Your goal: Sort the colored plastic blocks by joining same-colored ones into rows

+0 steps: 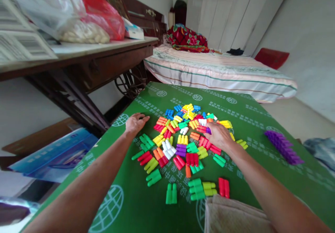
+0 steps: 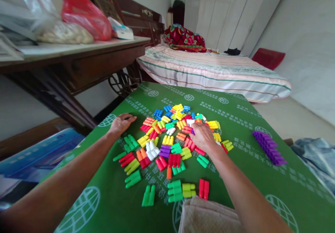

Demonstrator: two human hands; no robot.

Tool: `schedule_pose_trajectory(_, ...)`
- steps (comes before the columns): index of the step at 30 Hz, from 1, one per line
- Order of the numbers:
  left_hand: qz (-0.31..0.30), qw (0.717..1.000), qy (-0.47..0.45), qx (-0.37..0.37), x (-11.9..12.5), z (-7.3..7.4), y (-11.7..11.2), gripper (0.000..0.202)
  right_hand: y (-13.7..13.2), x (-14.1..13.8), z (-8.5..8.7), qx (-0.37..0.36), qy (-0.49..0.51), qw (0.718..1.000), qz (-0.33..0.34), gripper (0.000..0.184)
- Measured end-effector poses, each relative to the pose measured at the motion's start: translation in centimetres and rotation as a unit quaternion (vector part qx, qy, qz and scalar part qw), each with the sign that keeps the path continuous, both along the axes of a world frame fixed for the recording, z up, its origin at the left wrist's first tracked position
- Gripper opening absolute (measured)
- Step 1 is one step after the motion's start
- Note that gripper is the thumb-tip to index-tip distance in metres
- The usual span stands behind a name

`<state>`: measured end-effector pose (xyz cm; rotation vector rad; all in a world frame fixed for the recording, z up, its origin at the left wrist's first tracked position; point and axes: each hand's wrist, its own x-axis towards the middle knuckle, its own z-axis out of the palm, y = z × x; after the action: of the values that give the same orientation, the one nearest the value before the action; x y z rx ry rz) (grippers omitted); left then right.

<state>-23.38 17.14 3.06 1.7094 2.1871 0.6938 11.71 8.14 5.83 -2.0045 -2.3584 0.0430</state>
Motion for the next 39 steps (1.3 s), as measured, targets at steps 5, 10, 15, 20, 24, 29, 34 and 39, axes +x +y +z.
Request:
schedule_pose_trajectory(5,-0.048,0.996,-0.073,0.014,2.9,3.5,-2.8,0.056,-4.0,0.9,-0.9,0.082,0.096,0.992,0.017,0.020)
schedule_pose_trajectory(10,-0.286,0.935,-0.203,-0.042,10.9,4.9,-10.1,0.061,-8.1,-0.6,-1.9,0.116,0.197,0.972,0.058,0.016)
schedule_pose_trajectory(15,-0.401,0.889,-0.201,-0.091,16.3,4.2,-15.3,0.023,-10.9,-1.4,-2.3,0.110,0.248,0.960,0.073,0.017)
schedule_pose_trajectory(20,-0.390,0.906,-0.137,-0.088,17.8,3.3,-16.8,0.017,-13.5,1.8,-3.2,0.058,0.199,0.978,0.028,0.016)
schedule_pose_trajectory(24,-0.400,0.911,-0.049,-0.083,19.2,2.5,-17.7,0.017,-14.8,5.6,-4.0,0.018,0.118,0.978,-0.172,0.024)
schedule_pose_trajectory(29,-0.419,0.902,0.062,-0.086,21.5,1.9,-18.1,0.022,-15.1,7.4,-3.3,-0.055,0.013,0.948,-0.312,0.036)
schedule_pose_trajectory(34,-0.403,0.902,0.128,-0.084,22.4,2.2,-17.8,0.032,-15.5,7.7,-1.9,-0.078,0.029,0.951,-0.297,0.030)
schedule_pose_trajectory(39,-0.376,0.910,0.173,-0.017,21.4,1.4,-17.1,0.040,-16.6,9.6,-1.6,-0.063,0.120,0.963,-0.231,0.016)
